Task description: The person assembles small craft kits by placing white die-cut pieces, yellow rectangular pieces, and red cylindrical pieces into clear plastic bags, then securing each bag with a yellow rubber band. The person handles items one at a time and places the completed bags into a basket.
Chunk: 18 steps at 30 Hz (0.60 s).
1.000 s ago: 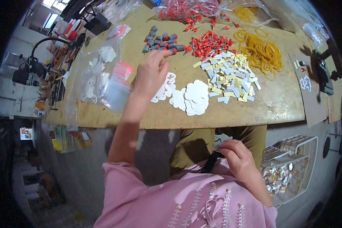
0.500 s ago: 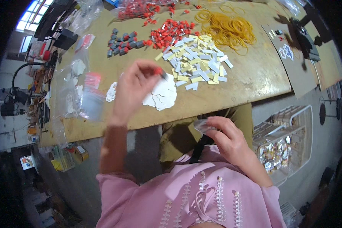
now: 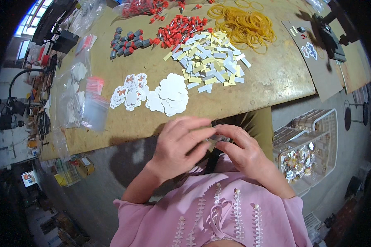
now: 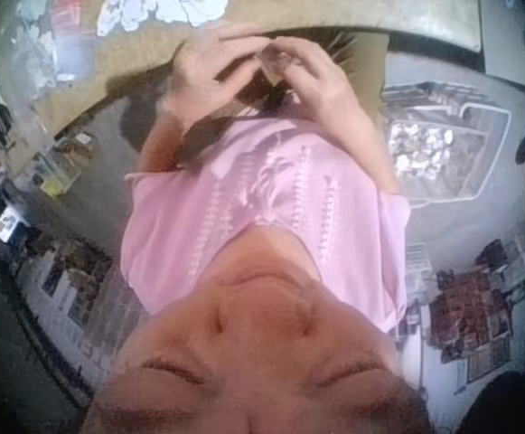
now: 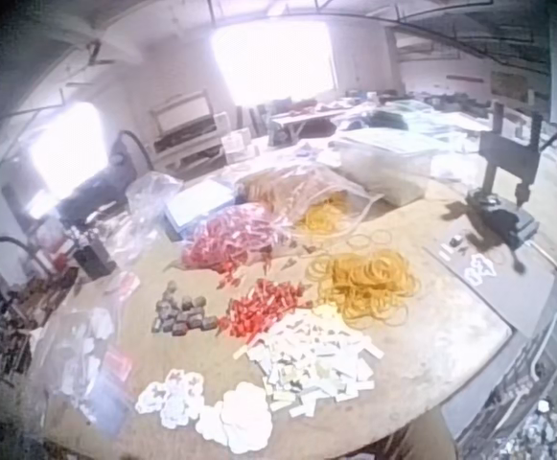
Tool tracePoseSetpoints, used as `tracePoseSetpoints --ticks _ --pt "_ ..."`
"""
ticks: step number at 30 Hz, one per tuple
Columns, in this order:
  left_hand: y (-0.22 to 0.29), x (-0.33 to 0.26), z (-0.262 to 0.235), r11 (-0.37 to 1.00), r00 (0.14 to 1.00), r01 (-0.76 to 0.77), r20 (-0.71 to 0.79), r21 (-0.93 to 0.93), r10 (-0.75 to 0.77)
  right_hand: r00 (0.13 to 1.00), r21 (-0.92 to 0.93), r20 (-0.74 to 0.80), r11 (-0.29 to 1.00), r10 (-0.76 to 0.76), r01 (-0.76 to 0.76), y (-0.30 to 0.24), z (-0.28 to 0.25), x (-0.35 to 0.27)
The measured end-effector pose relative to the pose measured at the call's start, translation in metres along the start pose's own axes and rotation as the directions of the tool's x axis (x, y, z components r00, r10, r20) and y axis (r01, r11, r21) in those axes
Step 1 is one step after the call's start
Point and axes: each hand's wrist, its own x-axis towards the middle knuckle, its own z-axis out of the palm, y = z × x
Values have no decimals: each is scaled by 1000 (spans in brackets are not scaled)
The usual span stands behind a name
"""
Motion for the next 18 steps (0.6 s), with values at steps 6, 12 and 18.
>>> tracePoseSetpoints --ticks 6,12,18 --pt "-26 10 -30 984 978 178 -114 13 -175 999 -51 -20 998 -46 45 -12 -7 -1" --pt "-89 71 -53 962 968 203 -185 182 -169 998 -167 37 984 -49 54 0 -3 -11" --pt "-176 124 -50 875 973 200 -194 440 -125 998 -106 -4 993 59 -59 2 1 -22"
